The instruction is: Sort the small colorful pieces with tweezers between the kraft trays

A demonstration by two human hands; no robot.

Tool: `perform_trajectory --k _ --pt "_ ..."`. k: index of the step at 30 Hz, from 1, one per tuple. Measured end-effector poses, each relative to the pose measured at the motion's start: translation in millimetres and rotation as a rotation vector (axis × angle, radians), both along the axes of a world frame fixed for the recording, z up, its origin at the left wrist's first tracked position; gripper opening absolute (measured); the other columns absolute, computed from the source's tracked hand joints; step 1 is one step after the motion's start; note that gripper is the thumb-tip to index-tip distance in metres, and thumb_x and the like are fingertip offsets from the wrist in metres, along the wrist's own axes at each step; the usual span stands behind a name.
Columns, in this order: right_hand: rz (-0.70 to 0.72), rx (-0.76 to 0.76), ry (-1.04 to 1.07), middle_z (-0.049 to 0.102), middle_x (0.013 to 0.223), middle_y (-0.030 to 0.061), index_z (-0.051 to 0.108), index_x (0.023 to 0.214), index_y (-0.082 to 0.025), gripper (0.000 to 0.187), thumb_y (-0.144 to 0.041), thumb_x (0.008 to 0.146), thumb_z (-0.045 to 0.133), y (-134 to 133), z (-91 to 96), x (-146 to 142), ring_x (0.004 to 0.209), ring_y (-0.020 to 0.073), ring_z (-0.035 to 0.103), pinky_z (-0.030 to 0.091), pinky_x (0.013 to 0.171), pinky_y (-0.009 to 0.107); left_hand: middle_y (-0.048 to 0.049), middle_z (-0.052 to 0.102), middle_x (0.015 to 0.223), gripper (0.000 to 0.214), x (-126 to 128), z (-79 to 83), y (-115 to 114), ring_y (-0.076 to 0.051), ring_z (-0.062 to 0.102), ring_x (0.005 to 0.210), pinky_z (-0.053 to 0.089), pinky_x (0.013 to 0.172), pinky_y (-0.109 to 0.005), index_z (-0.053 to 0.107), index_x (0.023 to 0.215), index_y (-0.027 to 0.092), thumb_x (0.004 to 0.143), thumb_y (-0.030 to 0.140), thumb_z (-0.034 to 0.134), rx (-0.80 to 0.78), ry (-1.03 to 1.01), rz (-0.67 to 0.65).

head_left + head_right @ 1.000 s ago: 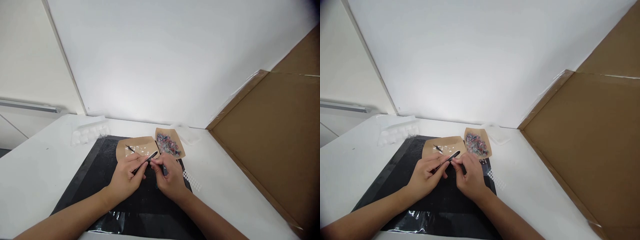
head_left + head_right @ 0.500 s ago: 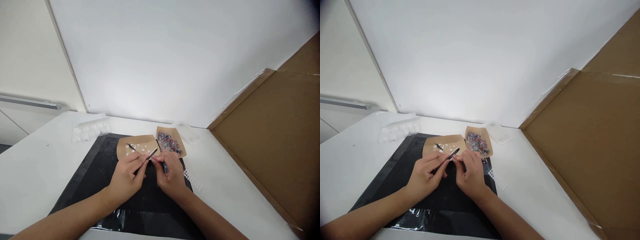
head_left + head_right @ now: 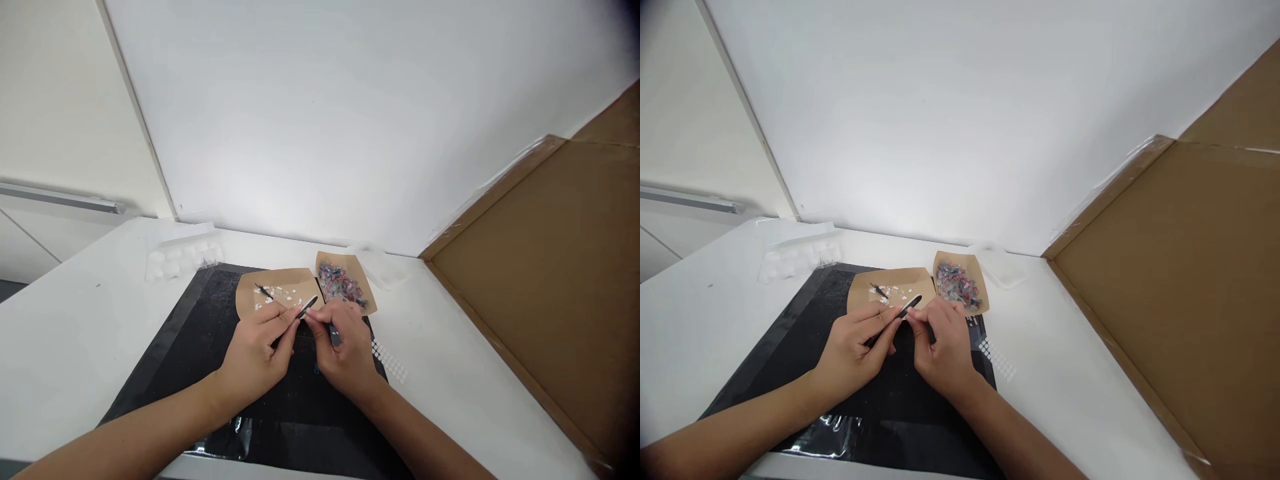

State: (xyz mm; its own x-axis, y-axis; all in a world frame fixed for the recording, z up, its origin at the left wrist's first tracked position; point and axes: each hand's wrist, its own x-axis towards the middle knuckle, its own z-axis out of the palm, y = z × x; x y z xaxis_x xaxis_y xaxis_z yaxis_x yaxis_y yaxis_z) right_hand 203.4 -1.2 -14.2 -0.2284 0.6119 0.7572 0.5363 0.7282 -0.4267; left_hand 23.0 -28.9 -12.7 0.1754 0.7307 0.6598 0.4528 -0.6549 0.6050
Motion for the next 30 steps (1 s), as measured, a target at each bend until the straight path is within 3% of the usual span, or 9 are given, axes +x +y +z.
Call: perform_trajectory --k 4,8,12,16,19,30 --pt "-0.047 0.01 0.026 0.064 0.078 -0.0005 0.061 0.092 -0.023 0.01 -0.014 0.098 0.062 -1.3 0.2 1.7 0.073 0.0179 0.06 0.038 0.076 0.038 -0.0045 0.067 0.08 0.029 0.4 1.1 0.1 -0.012 0.064 0.063 0.055 0.065 -0.024 0.075 0.123 0.016 0.101 0.013 0.056 -0.016 -0.005 -0.014" --pt "0.023 -0.023 -0.042 0.064 0.076 -0.0007 0.059 0.089 -0.023 0.012 -0.015 0.098 0.061 -1.9 -0.3 1.9 0.072 0.0173 0.06 0.038 0.075 0.038 -0.0057 0.068 0.081 0.029 0.0 1.3 0.4 -0.014 0.066 0.067 0.055 0.063 -0.023 0.075 0.122 0.016 0.101 0.013 0.056 -0.012 -0.003 -0.005" --pt "-0.072 0.028 -0.023 0.063 0.077 -0.0006 0.06 0.091 -0.023 0.011 -0.014 0.098 0.062 -1.1 0.2 4.1 0.074 0.0174 0.059 0.037 0.075 0.038 -0.0052 0.068 0.081 0.029 0.0 0.7 -0.2 -0.013 0.065 0.065 0.054 0.062 -0.023 0.075 0.123 0.017 0.1 0.013 0.057 -0.025 -0.018 -0.002" --pt "0.005 -0.024 -0.073 0.062 0.077 -0.0006 0.059 0.091 -0.023 0.013 -0.012 0.098 0.06 -1.6 0.8 6.7 0.074 0.0177 0.058 0.036 0.075 0.037 -0.0041 0.068 0.076 0.029 0.0 2.0 -1.5 -0.014 0.066 0.064 0.055 0.063 -0.024 0.076 0.121 0.017 0.099 0.012 0.058 -0.042 -0.018 0.001" --pt "-0.028 -0.006 -0.062 0.061 0.077 -0.001 0.059 0.091 -0.022 0.012 -0.013 0.098 0.061 -1.0 0.5 7.1 0.073 0.0173 0.058 0.035 0.075 0.037 -0.0044 0.069 0.077 0.027 -0.2 2.9 -1.7 -0.013 0.065 0.062 0.055 0.064 -0.024 0.078 0.117 0.017 0.099 0.012 0.058 -0.048 -0.03 -0.005" --pt "-0.057 0.035 -0.073 0.06 0.074 -0.0006 0.059 0.089 -0.023 0.012 -0.013 0.097 0.061 -5.6 3.2 1.8 0.071 0.018 0.057 0.036 0.075 0.038 -0.0033 0.066 0.074 0.031 0.2 2.9 -2.1 -0.012 0.063 0.059 0.053 0.06 -0.024 0.076 0.124 0.018 0.099 0.013 0.059 -0.023 -0.051 0.0"
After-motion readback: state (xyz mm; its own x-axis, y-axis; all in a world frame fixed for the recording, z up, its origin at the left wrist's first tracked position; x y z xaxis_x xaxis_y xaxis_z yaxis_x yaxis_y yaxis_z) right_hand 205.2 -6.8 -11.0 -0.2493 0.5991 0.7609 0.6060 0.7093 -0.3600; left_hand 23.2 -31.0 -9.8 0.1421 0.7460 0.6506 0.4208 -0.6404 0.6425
